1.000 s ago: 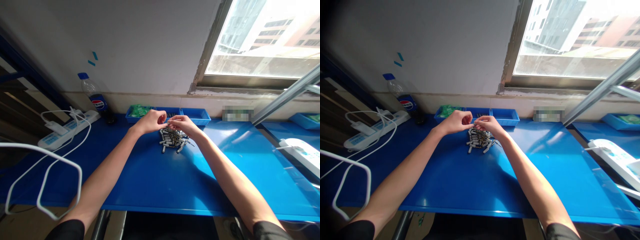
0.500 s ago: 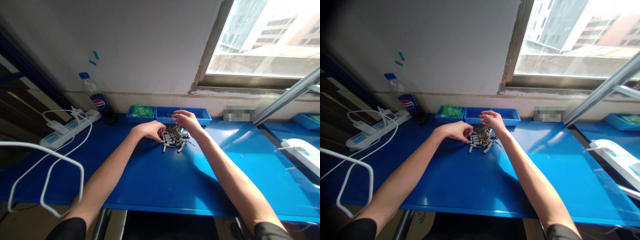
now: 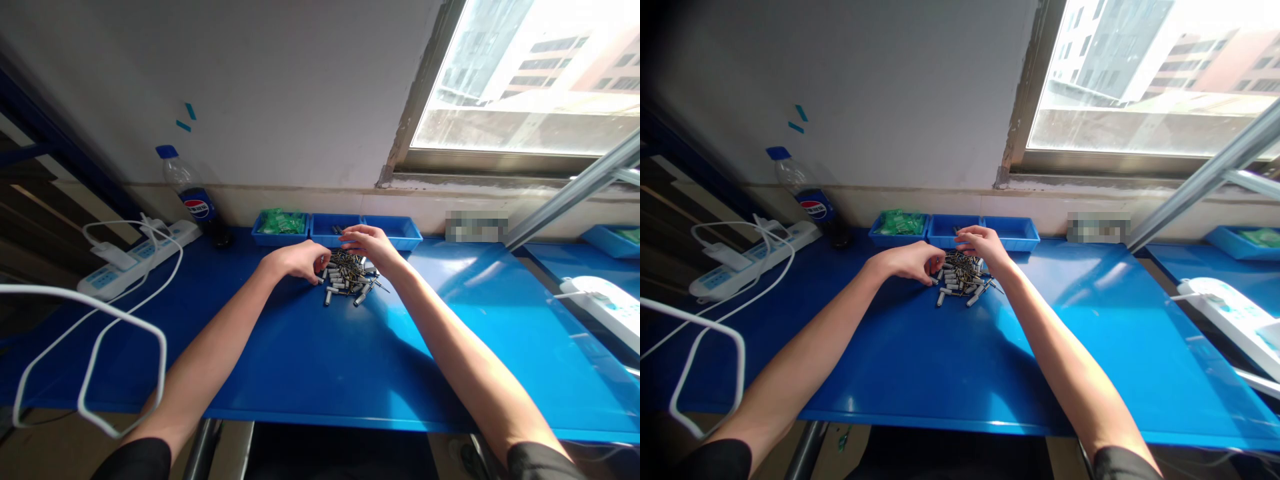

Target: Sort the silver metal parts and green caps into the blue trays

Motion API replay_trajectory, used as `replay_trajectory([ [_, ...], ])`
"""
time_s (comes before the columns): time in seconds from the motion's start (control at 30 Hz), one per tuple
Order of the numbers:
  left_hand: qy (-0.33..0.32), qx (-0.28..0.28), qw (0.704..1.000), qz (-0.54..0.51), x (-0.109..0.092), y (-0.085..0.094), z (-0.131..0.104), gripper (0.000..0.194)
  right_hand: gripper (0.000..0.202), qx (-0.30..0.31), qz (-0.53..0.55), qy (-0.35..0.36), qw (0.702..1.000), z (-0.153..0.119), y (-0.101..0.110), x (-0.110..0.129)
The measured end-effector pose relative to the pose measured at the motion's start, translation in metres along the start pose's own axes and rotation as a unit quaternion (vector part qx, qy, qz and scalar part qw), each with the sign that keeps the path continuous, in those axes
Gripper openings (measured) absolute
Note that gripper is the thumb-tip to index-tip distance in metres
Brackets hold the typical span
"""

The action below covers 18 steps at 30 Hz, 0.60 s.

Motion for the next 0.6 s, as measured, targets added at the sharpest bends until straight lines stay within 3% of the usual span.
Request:
replay_trajectory([
  [0.17,0.010,0.036,0.999,-0.025,0.002,-0.003,-0.001,0.026,0.012,0.012,-0.005,-0.004,1.000,0.000,-0.001,-0.001],
  [0.3,-0.015,0.035,0.998,-0.046,-0.001,0.008,-0.010,0.019,0.011,0.029,-0.014,-0.002,0.999,0.000,-0.002,-0.002],
  [0.43,-0.074,-0.063,0.991,-0.092,-0.012,0.028,-0.016,0.018,0.010,0.054,-0.023,-0.013,0.998,-0.001,-0.006,-0.004],
  [0.6,-0.139,-0.202,0.959,-0.139,-0.025,0.041,-0.015,0.023,0.018,0.110,-0.022,0.013,0.994,-0.002,-0.012,-0.004],
])
Point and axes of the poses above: each hand's wrist, its own z-axis towards the middle knuckle, its own y-axis out of the back of the hand, x = y × z, the point moved 7 cm from there along z, towards the middle knuckle, and after that the axes turned 9 degrees about -z, right-handed, at the moved point
